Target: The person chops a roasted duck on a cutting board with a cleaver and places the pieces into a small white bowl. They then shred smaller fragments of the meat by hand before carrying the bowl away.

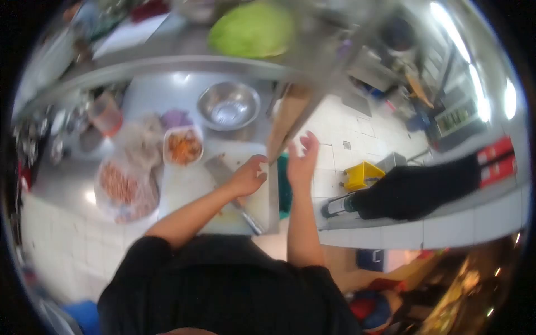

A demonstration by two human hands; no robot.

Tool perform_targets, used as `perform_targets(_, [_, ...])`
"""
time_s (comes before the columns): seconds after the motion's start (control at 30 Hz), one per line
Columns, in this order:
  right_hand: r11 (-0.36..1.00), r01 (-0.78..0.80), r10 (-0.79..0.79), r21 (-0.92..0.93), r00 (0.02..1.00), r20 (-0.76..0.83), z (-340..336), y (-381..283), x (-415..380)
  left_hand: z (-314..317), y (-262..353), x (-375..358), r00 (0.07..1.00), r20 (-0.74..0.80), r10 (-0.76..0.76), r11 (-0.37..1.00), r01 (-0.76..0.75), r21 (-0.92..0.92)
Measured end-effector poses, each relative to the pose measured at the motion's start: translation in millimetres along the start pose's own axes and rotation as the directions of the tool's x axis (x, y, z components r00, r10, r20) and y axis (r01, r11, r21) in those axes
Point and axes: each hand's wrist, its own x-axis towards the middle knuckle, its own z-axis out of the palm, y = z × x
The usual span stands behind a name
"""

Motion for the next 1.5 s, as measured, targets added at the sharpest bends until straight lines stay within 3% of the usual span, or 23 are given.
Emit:
perform_targets(0.03, [0.973,-0.147,0.136,0.179,0.988,0.072,-12.0,4.5,-15.9,-12.8,2.3,-21.3,0.996,0.022,-0.085,0.996,0.084,0.044])
perform_targets(0.07, [0.975,-0.122,0.108,0.184,0.991,0.083,-20.2,43.9,-28.9,-31.1,-13.2,-41.8,0.996,0.033,-0.085,0.996,0.084,0.031])
perform_targets(0.1, [0.963,-0.215,0.2,0.164,0.974,0.107,-32.7,57.1,-42.7,-52.2,-31.5,-58.4,0.966,0.034,-0.257,0.926,0.256,-0.277])
perform_targets(0.13, [0.956,-0.281,0.271,0.088,0.956,0.111,-48.0,57.8,-57.2,-71.0,-48.6,-78.1,0.907,0.116,-0.404,0.732,0.397,-0.553])
perform_targets(0.17, [0.964,-0.265,0.265,-0.016,0.957,0.118,-63.8,69.2,-74.1,-100.1,-51.9,-93.2,0.848,0.02,-0.53,0.611,0.399,-0.684])
perform_targets(0.3, [0.869,-0.396,0.437,-0.296,0.895,0.085,-101.7,160.0,-153.1,-193.5,-101.3,-127.1,0.566,-0.274,-0.777,0.555,0.412,-0.723])
perform_targets(0.33, [0.812,-0.439,0.503,-0.385,0.86,0.081,-107.3,179.7,-176.9,-206.8,-101.2,-123.3,0.564,-0.286,-0.775,0.566,0.415,-0.713])
perform_targets(0.37, [0.743,-0.181,0.463,-0.645,0.834,0.299,-119.5,243.3,-223.4,-214.4,-103.7,-114.9,0.591,-0.28,-0.756,0.585,0.42,-0.694])
perform_targets(0.4, [0.588,0.22,0.395,-0.779,0.762,0.513,-130.7,301.2,-267.4,-219.2,-109.9,-107.9,0.581,-0.266,-0.769,0.573,0.442,-0.69])
perform_targets(0.43, [0.429,0.551,0.311,-0.716,0.654,0.69,-140.5,351.5,-307.9,-223.7,-117.4,-100.3,0.571,-0.256,-0.78,0.56,0.457,-0.691])
perform_targets(0.47, [0.639,-0.151,0.724,-0.754,0.448,0.524,-143.9,338.7,-345.5,-227.5,-130.4,-93.1,0.633,-0.174,-0.755,0.548,0.463,-0.696])
perform_targets(0.5, [0.252,-0.755,0.963,-0.605,0.135,0.232,-147.4,327.5,-384.0,-226.5,-139.1,-93.4,0.648,-0.17,-0.742,0.557,0.456,-0.694])
perform_targets(0.53, [0.168,-0.81,0.977,-0.561,0.059,0.207,-153.3,310.3,-416.2,-227.3,-146.2,-87.6,0.657,-0.16,-0.736,0.581,0.493,-0.647])
perform_targets(0.63, [0.749,-0.521,0.659,-0.409,0.527,0.536,-178.4,241.2,-515.8,-226.8,-146.5,-73.7,0.697,-0.187,-0.692,0.646,0.484,-0.59])
perform_targets(0.7, [0.888,-0.376,0.458,-0.265,0.672,0.582,-178.9,205.3,-566.5,-225.9,-152.2,-74.5,0.703,-0.212,-0.679,0.657,0.454,-0.601])
perform_targets(0.87, [0.69,-0.718,0.521,-0.091,0.405,0.752,-140.1,235.4,-597.8,-229.3,-139.7,-83.1,0.748,-0.178,-0.64,0.681,0.444,-0.582])
perform_targets(0.93, [0.574,-0.762,0.712,-0.299,0.285,0.642,-121.0,215.8,-579.8,-230.0,-128.5,-95.7,0.767,-0.11,-0.632,0.664,0.463,-0.587])
perform_targets(0.97, [0.41,-0.835,0.852,-0.367,0.206,0.482,-110.4,193.5,-555.1,-230.7,-120.7,-105.1,0.77,-0.103,-0.629,0.666,0.466,-0.582])
perform_targets(1.0, [0.228,-0.898,0.948,-0.375,0.117,0.297,-99.4,171.9,-530.1,-231.4,-111.6,-113.9,0.777,-0.071,-0.625,0.647,0.465,-0.605])
perform_targets(1.03, [0.006,-0.982,0.985,-0.19,-0.027,0.172,-96.9,153.6,-517.9,-233.9,-101.3,-123.7,0.782,-0.041,-0.622,0.625,0.464,-0.628])
perform_targets(1.17, [0.148,-0.933,0.976,-0.327,0.083,0.203,-89.6,169.9,-513.7,-240.7,-58.1,-177.2,0.743,-0.041,-0.668,0.6,0.505,-0.621])
perform_targets(1.3, [0.344,-0.884,0.918,-0.316,0.245,0.312,-50.5,165.4,-519.9,-259.1,-42.6,-253.2,0.76,0.032,-0.649,0.61,0.544,-0.576])
perform_targets(1.5, [0.303,-0.912,0.912,-0.275,0.194,0.36,0.0,68.8,-577.5,-302.8,-6.9,-369.2,0.756,0.009,-0.654,0.612,0.536,-0.582])
